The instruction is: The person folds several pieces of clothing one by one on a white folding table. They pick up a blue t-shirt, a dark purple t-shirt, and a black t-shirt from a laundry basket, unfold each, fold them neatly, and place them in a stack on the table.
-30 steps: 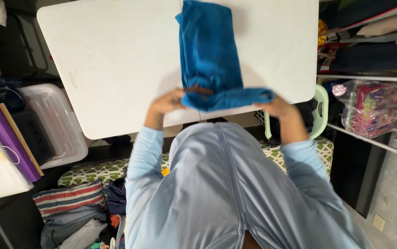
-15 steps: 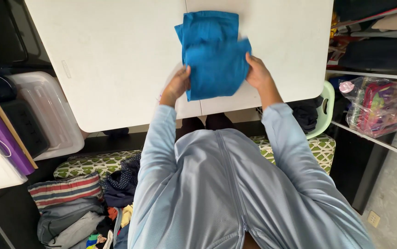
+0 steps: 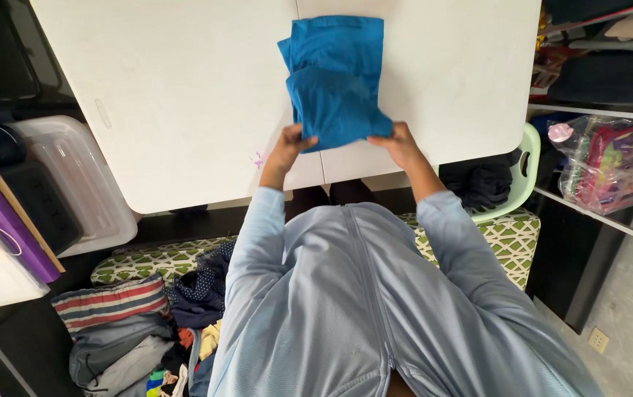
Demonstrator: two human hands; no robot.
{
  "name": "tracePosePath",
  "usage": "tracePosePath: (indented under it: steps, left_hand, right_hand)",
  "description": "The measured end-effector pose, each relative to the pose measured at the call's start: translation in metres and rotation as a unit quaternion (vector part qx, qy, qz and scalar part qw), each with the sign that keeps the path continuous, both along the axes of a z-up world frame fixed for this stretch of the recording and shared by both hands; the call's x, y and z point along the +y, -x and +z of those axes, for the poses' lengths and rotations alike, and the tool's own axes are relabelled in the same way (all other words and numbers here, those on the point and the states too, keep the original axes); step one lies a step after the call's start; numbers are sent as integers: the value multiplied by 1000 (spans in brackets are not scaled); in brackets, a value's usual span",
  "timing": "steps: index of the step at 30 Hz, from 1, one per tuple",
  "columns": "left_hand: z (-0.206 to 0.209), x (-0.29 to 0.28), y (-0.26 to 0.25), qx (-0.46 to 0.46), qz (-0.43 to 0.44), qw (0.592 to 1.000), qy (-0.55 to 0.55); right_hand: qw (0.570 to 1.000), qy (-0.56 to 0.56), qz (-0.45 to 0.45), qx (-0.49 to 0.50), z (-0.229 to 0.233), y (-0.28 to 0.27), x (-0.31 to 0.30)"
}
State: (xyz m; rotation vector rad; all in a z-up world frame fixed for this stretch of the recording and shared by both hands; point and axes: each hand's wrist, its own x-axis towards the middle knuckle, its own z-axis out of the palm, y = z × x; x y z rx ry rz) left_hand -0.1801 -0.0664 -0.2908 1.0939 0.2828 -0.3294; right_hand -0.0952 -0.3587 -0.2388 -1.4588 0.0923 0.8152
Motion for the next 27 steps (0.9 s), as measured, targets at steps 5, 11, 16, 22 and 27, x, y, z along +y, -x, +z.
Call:
tracePosePath:
  steps: [5, 11, 16, 22, 27]
  left_hand:
    - [0, -22, 74, -18, -51, 994, -92]
    - [3, -52, 101, 74, 89, 991, 65]
    - [13, -40, 40, 29, 85, 994, 68]
    - [-24, -20, -51, 67, 210, 975, -32]
    - [-29, -25, -64, 100, 249, 959, -89]
  right_hand:
    - [997, 58, 13, -55, 0, 72, -45]
    - [986, 9, -12, -167, 3, 77, -46]
    - [997, 38, -58, 16, -12, -4, -15]
    - [993, -18, -111, 27, -60, -78, 31]
    - [962, 219, -137, -88, -83, -68, 46]
